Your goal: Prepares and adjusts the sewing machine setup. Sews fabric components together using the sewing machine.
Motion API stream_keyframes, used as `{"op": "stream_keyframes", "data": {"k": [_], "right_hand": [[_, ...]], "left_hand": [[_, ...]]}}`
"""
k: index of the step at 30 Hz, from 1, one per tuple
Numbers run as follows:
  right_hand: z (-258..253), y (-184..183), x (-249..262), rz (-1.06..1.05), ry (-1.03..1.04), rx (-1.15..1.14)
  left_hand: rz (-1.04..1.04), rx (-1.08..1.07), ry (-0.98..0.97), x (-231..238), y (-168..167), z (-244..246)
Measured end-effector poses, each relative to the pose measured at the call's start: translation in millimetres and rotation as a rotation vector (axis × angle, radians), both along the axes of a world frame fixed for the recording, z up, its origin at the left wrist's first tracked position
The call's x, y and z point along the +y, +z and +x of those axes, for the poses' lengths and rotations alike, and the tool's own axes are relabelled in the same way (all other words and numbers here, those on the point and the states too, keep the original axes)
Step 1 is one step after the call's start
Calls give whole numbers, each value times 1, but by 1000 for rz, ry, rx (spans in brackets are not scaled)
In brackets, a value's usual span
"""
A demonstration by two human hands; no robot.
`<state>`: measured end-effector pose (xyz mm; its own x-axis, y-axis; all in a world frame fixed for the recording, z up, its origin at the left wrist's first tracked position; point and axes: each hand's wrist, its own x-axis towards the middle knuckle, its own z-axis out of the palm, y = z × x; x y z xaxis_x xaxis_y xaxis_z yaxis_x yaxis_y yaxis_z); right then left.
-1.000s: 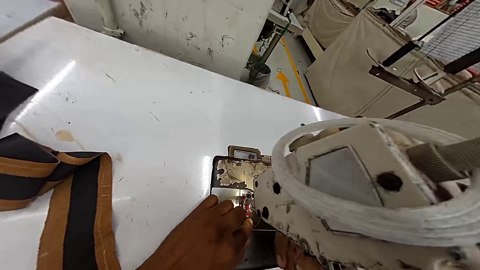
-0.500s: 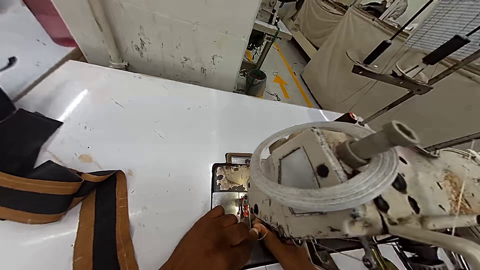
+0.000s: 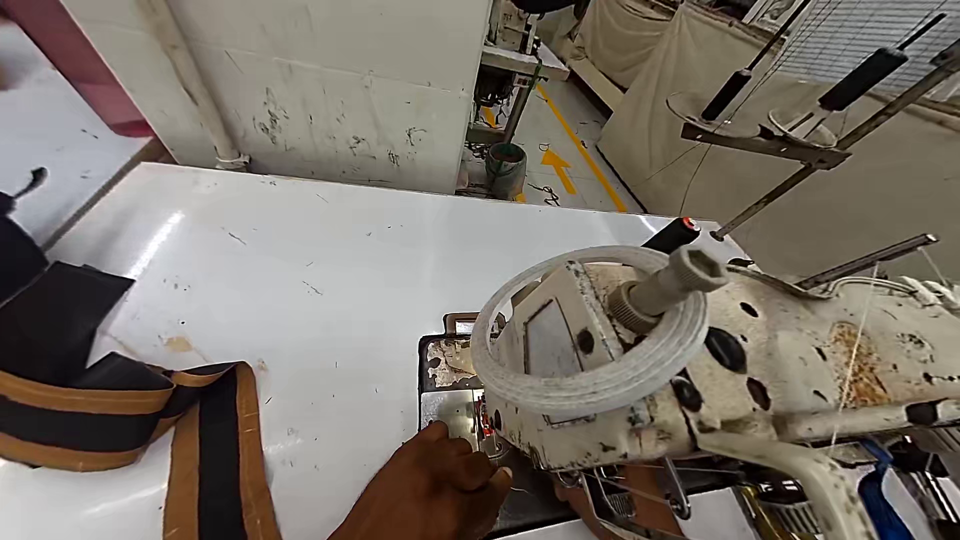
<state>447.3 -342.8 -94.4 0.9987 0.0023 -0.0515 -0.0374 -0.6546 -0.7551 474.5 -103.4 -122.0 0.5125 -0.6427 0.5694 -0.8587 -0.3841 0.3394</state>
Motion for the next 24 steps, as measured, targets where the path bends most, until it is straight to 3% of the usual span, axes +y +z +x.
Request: {"op": "stream_keyframes", "data": {"k": [2, 5, 9, 13, 19, 24], "right_hand": [[2, -34, -3, 65, 110, 110], [7, -56, -6, 70, 148, 118], [2, -30, -17, -18, 241, 198], [5, -22, -21, 1, 317, 227], [9, -3, 17, -468, 12, -69], [14, -26, 17, -372, -89, -438]], "left_hand": [[-12, 23, -52, 0, 1, -1], [-17, 68, -113, 1, 5, -2], [-65, 100, 33, 7, 15, -3], [129, 30, 165, 6, 8, -1], [214, -50, 186, 5, 5, -2], [123, -96, 114, 4, 13, 1]]}}
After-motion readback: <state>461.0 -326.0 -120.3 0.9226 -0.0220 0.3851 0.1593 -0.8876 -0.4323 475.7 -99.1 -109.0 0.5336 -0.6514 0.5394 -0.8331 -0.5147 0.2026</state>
